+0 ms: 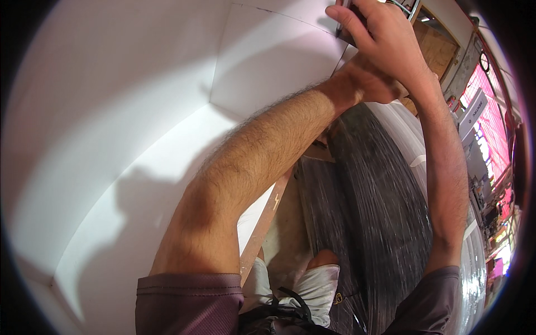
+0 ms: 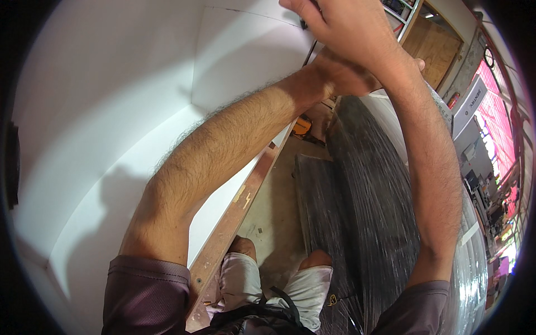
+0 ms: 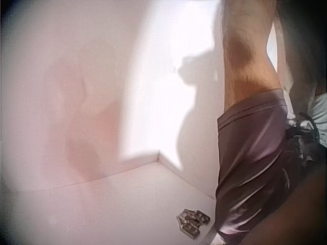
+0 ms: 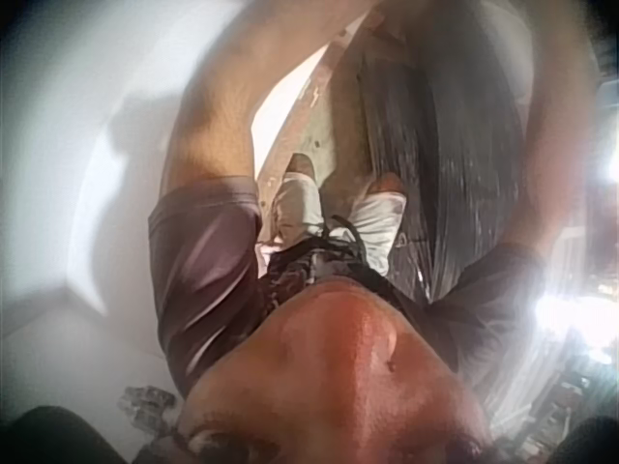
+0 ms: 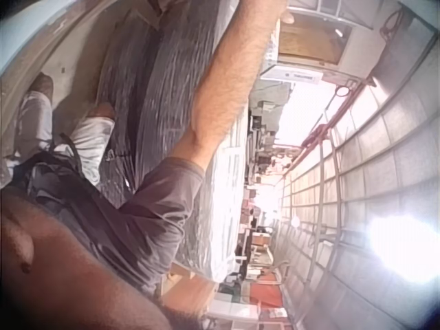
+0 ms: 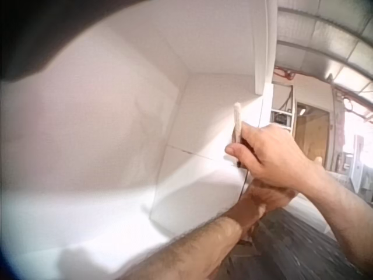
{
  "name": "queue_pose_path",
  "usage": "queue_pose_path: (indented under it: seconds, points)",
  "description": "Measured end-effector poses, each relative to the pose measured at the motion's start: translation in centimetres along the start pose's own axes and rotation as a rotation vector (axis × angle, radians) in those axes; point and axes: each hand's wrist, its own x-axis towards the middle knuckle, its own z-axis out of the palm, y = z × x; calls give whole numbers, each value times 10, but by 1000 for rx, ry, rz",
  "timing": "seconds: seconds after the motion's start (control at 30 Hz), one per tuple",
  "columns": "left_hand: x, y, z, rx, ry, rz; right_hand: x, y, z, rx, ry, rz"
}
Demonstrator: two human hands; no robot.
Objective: The person measures and marks a white cabinet interior using a tape measure, a metal ruler, and a pencil. They repeatedly align the ruler and draw straight lines on the cabinet's side and back panels.
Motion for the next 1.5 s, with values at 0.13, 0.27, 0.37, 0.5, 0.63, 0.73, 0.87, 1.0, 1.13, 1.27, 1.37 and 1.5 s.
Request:
queue_pose_path:
  seconds: [0.13,0.27,0.37,0.5,0.63,0.73,0.87,1.0,1.13,1.27,1.37,1.5]
  points:
    - [11,11,-12,366,134,177,-7,10,-7,206,189,-14]
    - [16,25,-31,622,-117,218,-55,9,-49,379,397,164]
    - [11,19,-15,553,-36,234,-130,-10,-71,358,568,304]
    - [24,43,-7,458,-25,260,-276,-70,-66,340,668,467]
    - [51,81,1,330,-52,292,-451,-100,3,148,308,612]
    - [63,107,-2,251,-81,328,-586,-164,33,280,-112,1427]
    - [75,105,-25,155,-138,318,-675,-245,37,87,-140,1503]
    - [58,99,-45,121,-266,285,-699,-276,25,47,-295,1690]
    - [47,84,-40,142,-373,264,-739,-273,51,-1,-246,1575]
    - [42,17,-77,237,-417,107,-686,-230,89,-1,-662,1635]
    - [67,37,-60,170,-383,-11,-712,-196,131,124,-582,1542]
    - [92,23,-93,188,-361,-262,-701,-157,175,188,-646,1506]
